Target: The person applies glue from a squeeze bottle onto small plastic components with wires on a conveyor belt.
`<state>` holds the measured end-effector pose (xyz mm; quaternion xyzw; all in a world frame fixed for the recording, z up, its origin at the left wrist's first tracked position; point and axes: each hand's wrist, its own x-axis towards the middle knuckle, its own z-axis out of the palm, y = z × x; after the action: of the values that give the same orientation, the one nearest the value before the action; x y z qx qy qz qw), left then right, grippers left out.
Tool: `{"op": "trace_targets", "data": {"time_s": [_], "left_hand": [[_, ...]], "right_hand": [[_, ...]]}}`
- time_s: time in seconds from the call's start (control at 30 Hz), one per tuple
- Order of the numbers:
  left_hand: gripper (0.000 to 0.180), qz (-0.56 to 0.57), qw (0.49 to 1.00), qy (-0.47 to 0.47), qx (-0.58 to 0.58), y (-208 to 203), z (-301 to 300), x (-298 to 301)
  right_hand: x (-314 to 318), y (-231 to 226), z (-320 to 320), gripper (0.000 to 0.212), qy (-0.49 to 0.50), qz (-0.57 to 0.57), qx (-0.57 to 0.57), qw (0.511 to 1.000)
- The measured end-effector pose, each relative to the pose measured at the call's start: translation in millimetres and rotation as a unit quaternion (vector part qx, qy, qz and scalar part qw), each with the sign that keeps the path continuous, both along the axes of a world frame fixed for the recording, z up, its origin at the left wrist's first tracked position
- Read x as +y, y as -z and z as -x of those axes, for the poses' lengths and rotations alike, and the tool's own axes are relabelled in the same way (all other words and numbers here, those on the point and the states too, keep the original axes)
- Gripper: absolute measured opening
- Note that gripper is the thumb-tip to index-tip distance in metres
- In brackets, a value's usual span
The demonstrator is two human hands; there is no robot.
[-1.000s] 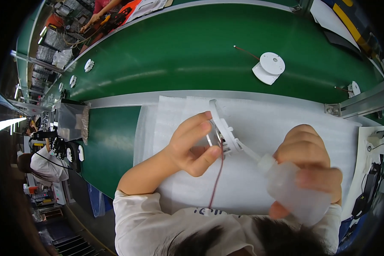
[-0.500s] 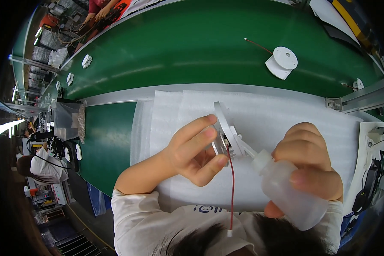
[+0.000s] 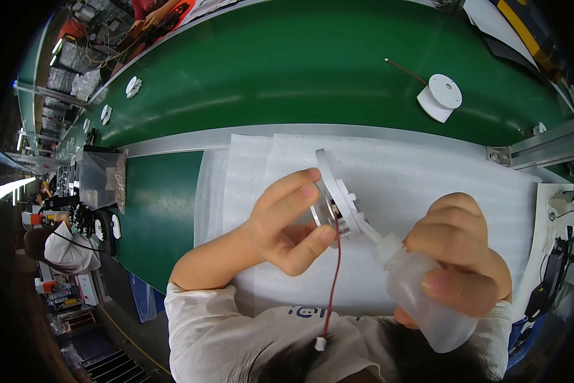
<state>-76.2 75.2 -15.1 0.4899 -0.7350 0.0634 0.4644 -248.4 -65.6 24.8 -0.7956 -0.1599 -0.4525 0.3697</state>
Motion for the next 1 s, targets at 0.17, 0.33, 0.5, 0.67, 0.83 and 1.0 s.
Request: {"op": "trace_targets", "data": {"time_s": [0.17, 0.33, 0.5, 0.67, 0.83, 1.0], "left_hand": [[0.051, -0.003, 0.996, -0.041, 0.074, 8, -4, -1], [0.065, 0.094, 0.993, -0.067, 0.005, 5, 2, -8], [0.077, 0.053, 0.996, -0.06, 0.038, -1, 2, -8], [0.08, 0.021, 0.995, -0.068, 0.064, -1, 2, -2], [0.077, -0.073, 0.983, -0.061, 0.154, -3, 1, -2], [0.075, -0.122, 0.961, -0.033, 0.247, 2, 2, 0]], "right_hand": [[3, 3, 0, 0.045, 0.004, 0.006, -0.027, 1.0], [2, 7, 1, 0.045, 0.003, 0.027, -0.036, 0.999], [1, 7, 1, 0.045, -0.004, 0.043, -0.026, 0.999], [5, 7, -3, 0.032, 0.036, 0.043, -0.076, 0.996], [6, 13, -2, 0.035, 0.033, 0.027, -0.096, 0.994], [3, 10, 3, 0.047, 0.007, 0.038, -0.018, 0.999]]}}
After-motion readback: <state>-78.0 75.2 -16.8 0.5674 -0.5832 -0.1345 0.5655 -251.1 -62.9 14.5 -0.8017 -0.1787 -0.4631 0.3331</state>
